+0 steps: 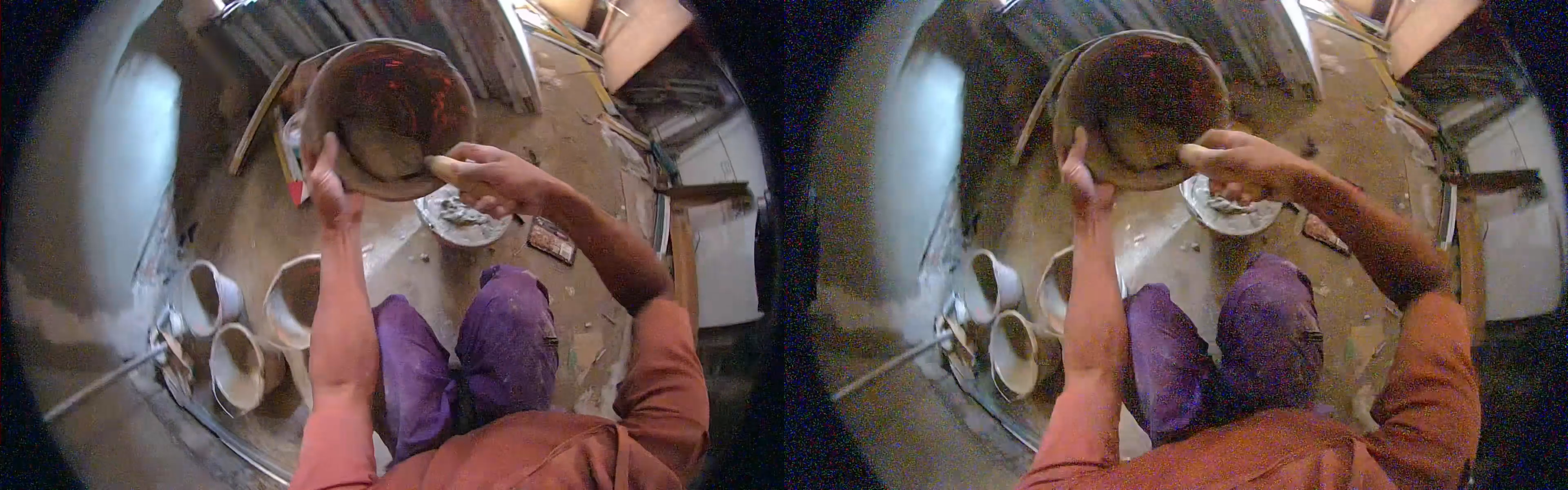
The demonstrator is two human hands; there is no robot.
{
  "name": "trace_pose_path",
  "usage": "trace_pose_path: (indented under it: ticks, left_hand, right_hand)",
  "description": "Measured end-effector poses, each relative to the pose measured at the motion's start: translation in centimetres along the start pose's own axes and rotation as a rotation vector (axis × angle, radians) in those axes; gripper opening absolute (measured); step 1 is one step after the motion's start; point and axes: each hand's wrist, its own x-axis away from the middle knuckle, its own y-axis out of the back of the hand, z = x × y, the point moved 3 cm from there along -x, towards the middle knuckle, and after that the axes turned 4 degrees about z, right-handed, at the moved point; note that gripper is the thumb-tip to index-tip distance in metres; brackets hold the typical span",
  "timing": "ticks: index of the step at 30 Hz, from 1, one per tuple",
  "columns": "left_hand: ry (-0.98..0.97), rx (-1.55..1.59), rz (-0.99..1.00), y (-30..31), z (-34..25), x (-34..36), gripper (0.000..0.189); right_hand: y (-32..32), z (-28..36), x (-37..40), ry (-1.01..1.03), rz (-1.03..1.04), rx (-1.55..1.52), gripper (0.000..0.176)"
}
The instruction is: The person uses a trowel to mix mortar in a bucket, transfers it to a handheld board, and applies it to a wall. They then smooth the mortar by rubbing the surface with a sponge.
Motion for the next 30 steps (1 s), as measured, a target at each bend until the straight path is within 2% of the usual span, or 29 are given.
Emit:
trace_pose_path:
  ticks: [2,3,4,5,8,9,11,13,15,16,18,19,20,23,24,26,27,29,30]
  left_hand:
    - [0.028,0.138,0.068,0.0,-0.2,0.4,0.042]
    - [0.031,0.127,0.086,-0.8,0.0,0.4,0.042]
    - [-0.020,-0.023,0.056,-1.0,-0.4,0.7,0.044]
    - [-0.071,-0.173,0.022,-1.2,-0.6,0.8,0.047]
    - [-0.005,-0.088,0.016,-1.6,-0.1,0.5,0.042]
    - [-0.003,-0.084,0.021,-1.5,0.1,0.5,0.042]
    - [0.023,-0.070,0.129,-2.0,0.4,0.7,0.044]
    - [0.030,-0.050,0.140,-2.4,0.5,0.6,0.043]
    - [0.043,-0.036,0.143,-2.6,0.5,0.8,0.042]
    - [0.027,-0.020,0.094,-2.6,0.3,0.7,0.042]
    - [0.017,-0.006,0.054,-2.4,0.3,0.7,0.042]
    - [0.006,-0.018,0.016,-1.9,0.4,0.5,0.041]
    - [-0.003,-0.030,-0.030,-1.6,0.3,0.7,0.041]
    - [-0.020,-0.197,-0.120,-1.6,0.9,0.8,0.042]
    - [-0.029,-0.190,-0.110,-1.4,1.2,0.4,0.042]
    - [0.058,-0.059,0.037,-1.3,2.4,0.3,0.041]
    - [0.092,-0.083,0.029,-2.3,2.0,0.8,0.040]
    - [-0.023,-0.260,0.029,-2.6,2.5,0.6,0.042]
    - [-0.081,-0.348,0.021,-2.8,2.7,0.5,0.043]
  right_hand:
    - [0.5,0.2,0.9,-0.011,-0.058,0.007,0.038]
    - [2.3,0.9,1.3,0.195,-0.236,0.630,0.039]
    - [2.4,1.6,1.9,0.390,-0.418,1.258,0.045]
    - [2.7,3.6,3.2,0.251,-0.390,1.264,0.049]
    - [2.6,5.9,5.7,0.183,-0.376,1.378,0.051]
    - [2.6,5.5,6.0,0.301,-0.440,1.404,0.047]
    - [2.3,5.4,6.3,0.350,-0.529,1.434,0.045]
    - [2.2,5.5,5.6,0.399,-0.620,1.465,0.043]
    - [1.6,5.0,4.2,0.466,-0.720,1.403,0.027]
    - [1.4,3.7,3.1,0.464,-0.724,1.408,0.027]
    - [-1.2,1.9,2.0,0.719,-0.599,1.577,0.043]
    - [-1.9,1.5,2.8,0.734,-0.593,1.707,0.044]
    - [-1.6,1.8,3.3,0.735,-0.592,1.710,0.044]
    - [0.5,3.1,4.9,0.557,-0.332,1.676,0.044]
    - [0.8,3.8,5.3,0.559,-0.343,1.687,0.044]
    - [2.0,5.1,6.1,0.532,-0.567,1.523,0.029]
    - [2.2,5.1,5.6,0.518,-0.728,1.540,0.024]
    - [2.8,4.3,4.9,0.595,-0.737,1.484,0.016]
    - [2.9,2.1,2.3,0.553,-0.795,1.548,0.011]
